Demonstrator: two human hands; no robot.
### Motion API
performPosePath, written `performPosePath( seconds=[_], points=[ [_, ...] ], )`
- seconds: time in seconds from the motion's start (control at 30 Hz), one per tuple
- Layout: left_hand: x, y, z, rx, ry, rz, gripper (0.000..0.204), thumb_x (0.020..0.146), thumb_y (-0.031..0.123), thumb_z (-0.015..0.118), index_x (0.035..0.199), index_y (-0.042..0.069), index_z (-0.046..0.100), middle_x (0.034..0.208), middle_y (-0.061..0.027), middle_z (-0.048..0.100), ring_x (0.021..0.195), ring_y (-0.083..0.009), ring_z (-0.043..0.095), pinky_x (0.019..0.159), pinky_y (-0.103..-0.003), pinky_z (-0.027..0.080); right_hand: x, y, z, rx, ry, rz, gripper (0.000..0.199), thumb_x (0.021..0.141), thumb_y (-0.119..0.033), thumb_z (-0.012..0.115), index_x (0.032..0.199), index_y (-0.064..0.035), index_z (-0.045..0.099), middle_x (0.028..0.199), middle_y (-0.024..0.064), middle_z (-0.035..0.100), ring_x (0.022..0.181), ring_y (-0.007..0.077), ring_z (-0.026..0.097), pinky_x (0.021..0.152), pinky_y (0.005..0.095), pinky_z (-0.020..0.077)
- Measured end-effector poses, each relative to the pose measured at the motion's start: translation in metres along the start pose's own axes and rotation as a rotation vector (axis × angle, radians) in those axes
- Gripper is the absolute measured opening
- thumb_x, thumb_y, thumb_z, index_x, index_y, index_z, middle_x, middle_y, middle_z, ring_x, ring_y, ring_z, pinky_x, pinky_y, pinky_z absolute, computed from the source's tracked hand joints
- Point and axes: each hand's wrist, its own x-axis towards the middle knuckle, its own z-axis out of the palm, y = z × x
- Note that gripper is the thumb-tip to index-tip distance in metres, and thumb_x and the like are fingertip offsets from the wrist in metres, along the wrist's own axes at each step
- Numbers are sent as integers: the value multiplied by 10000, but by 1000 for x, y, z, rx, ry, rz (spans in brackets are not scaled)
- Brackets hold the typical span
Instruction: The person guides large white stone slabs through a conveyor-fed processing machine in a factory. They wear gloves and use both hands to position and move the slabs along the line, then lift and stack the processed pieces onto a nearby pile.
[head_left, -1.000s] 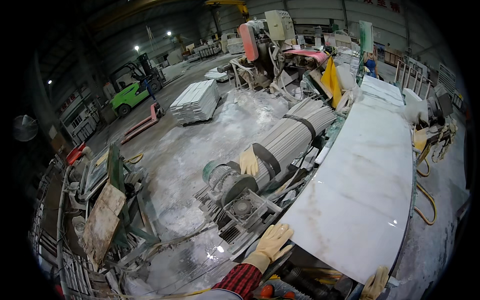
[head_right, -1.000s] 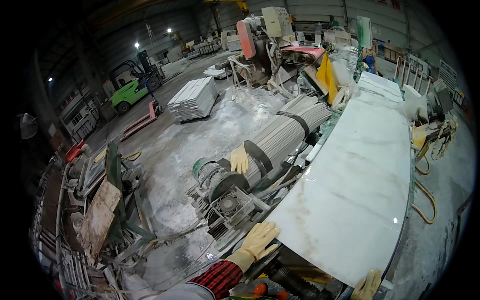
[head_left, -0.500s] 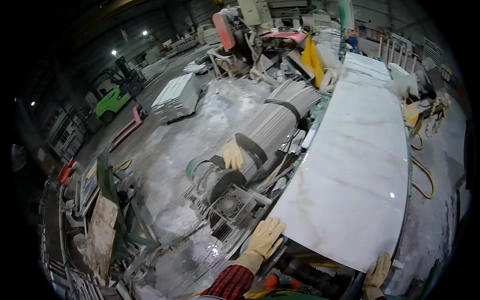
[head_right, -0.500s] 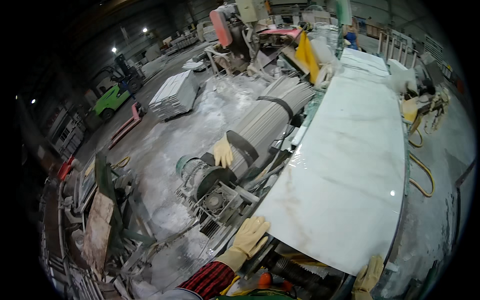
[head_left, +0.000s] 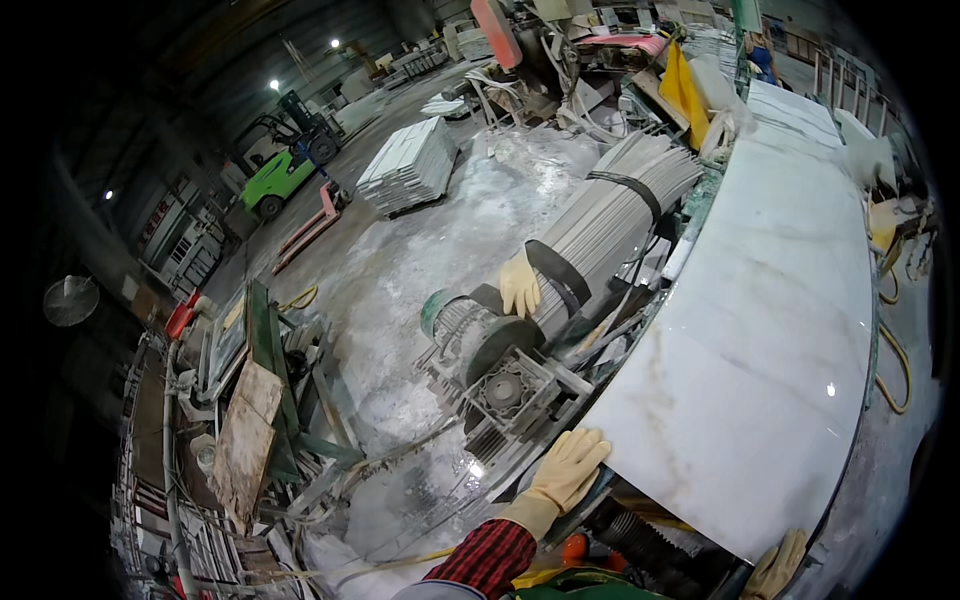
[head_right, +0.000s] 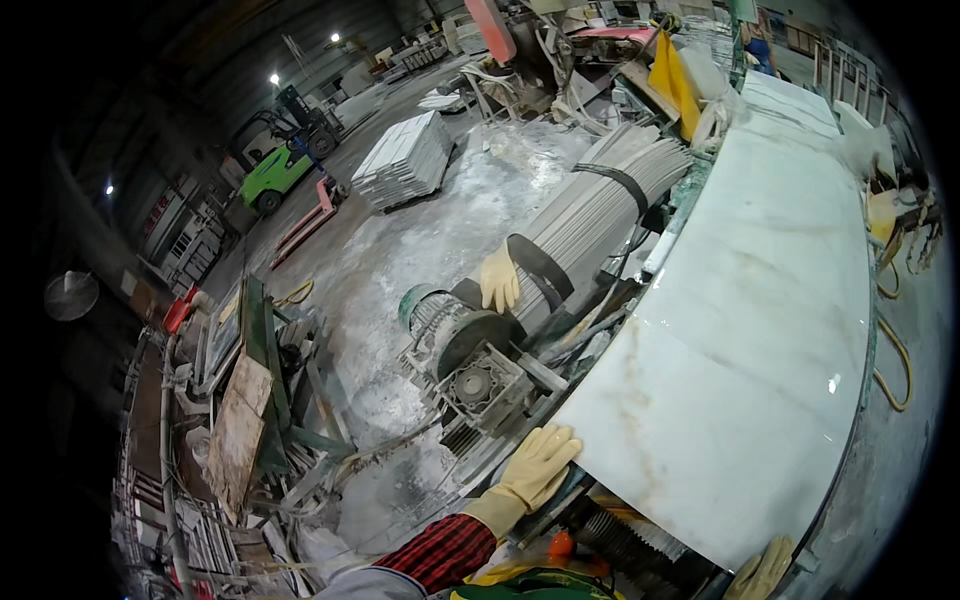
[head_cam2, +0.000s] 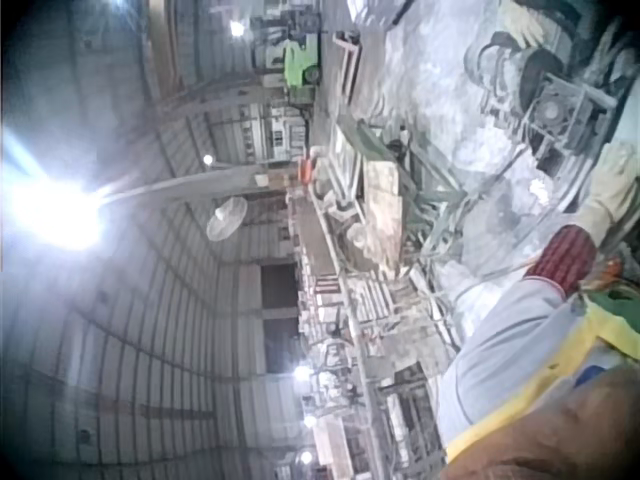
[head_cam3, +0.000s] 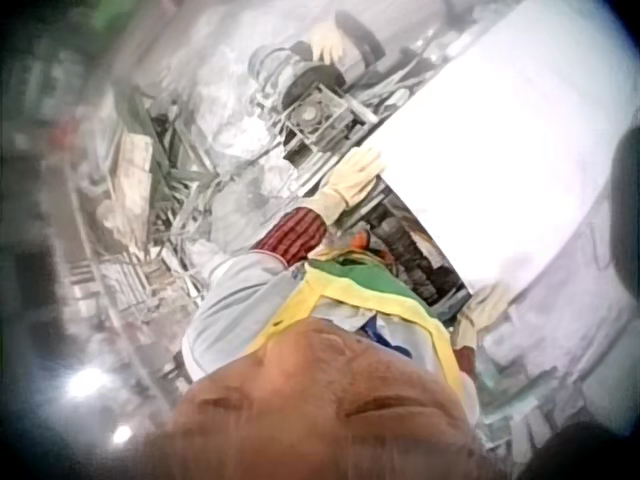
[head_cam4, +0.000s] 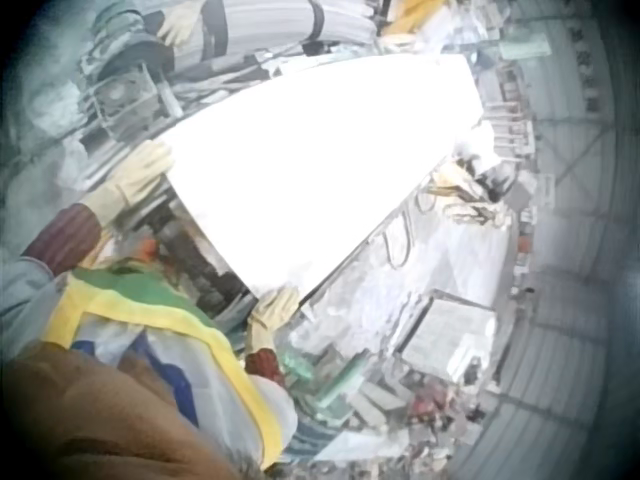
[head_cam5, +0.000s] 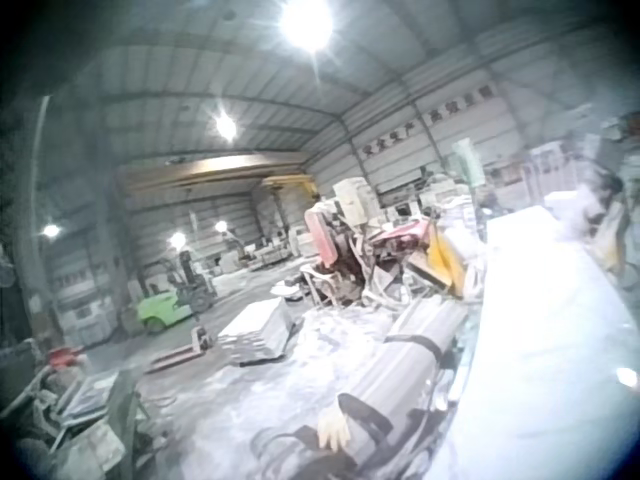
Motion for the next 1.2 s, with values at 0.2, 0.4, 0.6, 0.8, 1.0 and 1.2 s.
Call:
performPosePath(
  seconds=[0.2, 0.4, 0.6, 0.8, 1.0, 1.2],
  points=[
    [-1, 1, -2, 17, -34, -19, 495, 936, 86, 701, 1417, 59, 589, 1409, -199, 576, 1337, -433, 539, 1122, -538, 442, -2, 4, 4, -27, -5, 14, 596, 1176, -411, 513, 1634, -30, 552, 1660, 315, 513, 1560, 495, 443, 1336, 554, 296],
    [-4, 3, -2, 9, -21, -6, 501, 935, 93, 708, 1422, 56, 597, 1433, -209, 576, 1348, -440, 535, 1135, -541, 437, -2, -4, -5, -33, -5, 7, 616, 1177, -429, 504, 1642, -26, 541, 1669, 310, 506, 1562, 492, 442, 1340, 555, 289],
    [-6, 5, -5, -13, -54, -35, 520, 926, 87, 713, 1433, 60, 599, 1447, -210, 581, 1360, -445, 535, 1147, -542, 433, -16, 10, 6, -12, -13, 49, 669, 1166, -478, 520, 1639, -6, 535, 1694, 304, 477, 1575, 511, 417, 1347, 555, 277],
    [-13, -1, 2, 56, 12, 28, 442, 912, 104, 702, 1342, 66, 607, 1342, -198, 600, 1227, -428, 563, 1039, -518, 458, -13, 4, 19, -72, 48, 46, 475, 1146, -225, 542, 1504, 77, 620, 1618, 339, 539, 1516, 534, 491, 1284, 643, 353],
    [-9, 3, 2, 51, -24, 67, 457, 899, 110, 706, 1343, 63, 610, 1326, -208, 599, 1215, -443, 557, 1034, -539, 451, -8, -21, -17, 85, 12, 90, 503, 1082, -219, 594, 1492, 70, 626, 1587, 356, 550, 1500, 554, 484, 1295, 651, 335],
    [-14, 7, 10, 104, -84, 62, 485, 898, 117, 716, 1367, 44, 616, 1414, -248, 592, 1292, -496, 540, 1111, -594, 424, 1, -34, -23, 50, 262, 7, 430, 906, -136, 694, 1289, 59, 689, 1371, 333, 655, 1253, 564, 589, 1133, 634, 463]
  ],
)
